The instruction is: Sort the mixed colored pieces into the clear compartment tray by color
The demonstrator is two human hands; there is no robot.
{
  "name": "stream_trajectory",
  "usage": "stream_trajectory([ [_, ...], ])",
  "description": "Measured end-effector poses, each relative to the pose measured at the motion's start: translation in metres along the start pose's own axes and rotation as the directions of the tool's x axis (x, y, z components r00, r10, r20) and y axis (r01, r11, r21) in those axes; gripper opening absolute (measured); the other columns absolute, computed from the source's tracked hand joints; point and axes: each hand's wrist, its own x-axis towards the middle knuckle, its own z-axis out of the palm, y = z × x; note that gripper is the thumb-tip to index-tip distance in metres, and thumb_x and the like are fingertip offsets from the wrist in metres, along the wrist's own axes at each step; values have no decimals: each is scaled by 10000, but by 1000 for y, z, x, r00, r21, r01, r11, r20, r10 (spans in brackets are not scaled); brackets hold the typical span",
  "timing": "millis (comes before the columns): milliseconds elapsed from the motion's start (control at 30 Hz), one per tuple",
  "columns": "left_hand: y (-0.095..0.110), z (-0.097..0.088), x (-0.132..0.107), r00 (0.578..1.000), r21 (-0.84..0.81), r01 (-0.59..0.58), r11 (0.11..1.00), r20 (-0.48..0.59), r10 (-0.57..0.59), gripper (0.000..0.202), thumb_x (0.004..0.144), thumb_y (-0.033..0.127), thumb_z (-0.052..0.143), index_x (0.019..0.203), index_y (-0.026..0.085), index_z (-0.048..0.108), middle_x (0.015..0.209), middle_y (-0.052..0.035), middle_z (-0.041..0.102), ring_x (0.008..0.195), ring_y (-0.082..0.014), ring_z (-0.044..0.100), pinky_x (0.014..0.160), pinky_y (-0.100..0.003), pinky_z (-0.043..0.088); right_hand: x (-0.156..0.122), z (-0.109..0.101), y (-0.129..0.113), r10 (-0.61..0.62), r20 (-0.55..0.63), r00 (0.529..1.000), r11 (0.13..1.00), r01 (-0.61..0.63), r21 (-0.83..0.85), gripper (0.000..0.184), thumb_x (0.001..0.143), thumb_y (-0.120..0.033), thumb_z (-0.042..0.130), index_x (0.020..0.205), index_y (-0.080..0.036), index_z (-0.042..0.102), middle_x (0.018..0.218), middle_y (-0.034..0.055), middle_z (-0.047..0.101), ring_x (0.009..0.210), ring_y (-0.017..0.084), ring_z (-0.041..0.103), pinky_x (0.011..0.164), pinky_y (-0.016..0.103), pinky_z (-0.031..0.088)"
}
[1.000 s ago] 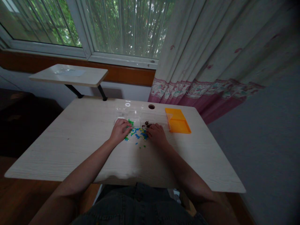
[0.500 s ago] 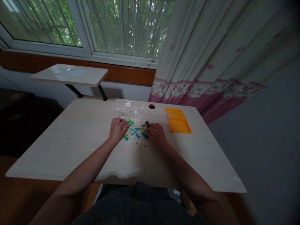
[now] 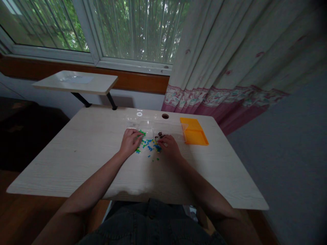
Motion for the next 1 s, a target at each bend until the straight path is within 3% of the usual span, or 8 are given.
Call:
stream_trajectory([
  [133,18,-3,0,978,-92,-143,985,141,155,268,915,367,586,1146,248,654,1052,-69,623,1042,-223,536,947,-402,430,0,10,-7,183,41,982,945,-187,269,220,850,-395,633,853,-203,739,780,17,653,700,139,575,644,254,449],
  [267,29,-2,-1,955,-105,-208,972,191,225,313,907,415,594,1171,252,637,1034,-73,636,1028,-231,547,944,-411,434,-3,21,-12,185,91,979,914,-205,349,265,834,-446,637,826,-202,741,735,4,641,682,133,573,637,248,435],
  [533,24,2,-1,954,-84,-219,972,189,231,203,914,403,585,993,255,699,949,-57,661,983,-223,570,917,-411,449,-4,23,-14,185,106,977,915,-211,344,299,842,-480,627,812,-205,740,719,3,628,690,139,557,647,254,420],
  [667,22,2,-2,951,-78,-256,964,161,265,177,913,374,594,990,254,699,940,-52,667,969,-213,568,898,-396,452,-3,22,-14,151,96,984,926,-175,335,301,857,-470,608,815,-201,737,730,8,628,698,139,552,660,254,423],
  [867,18,2,-2,951,-70,-241,968,183,249,186,922,358,578,1020,263,705,927,-58,664,954,-206,579,878,-390,454,-3,21,-12,72,116,991,956,-102,274,265,905,-391,554,891,-201,738,786,23,653,734,148,574,687,262,439],
  [1000,15,2,-2,967,-48,-200,979,151,205,181,924,358,576,977,257,716,923,-58,668,954,-211,577,870,-392,454,-3,19,-9,105,85,991,964,-122,238,250,914,-334,529,1010,-210,722,886,36,676,791,155,601,716,266,463],
])
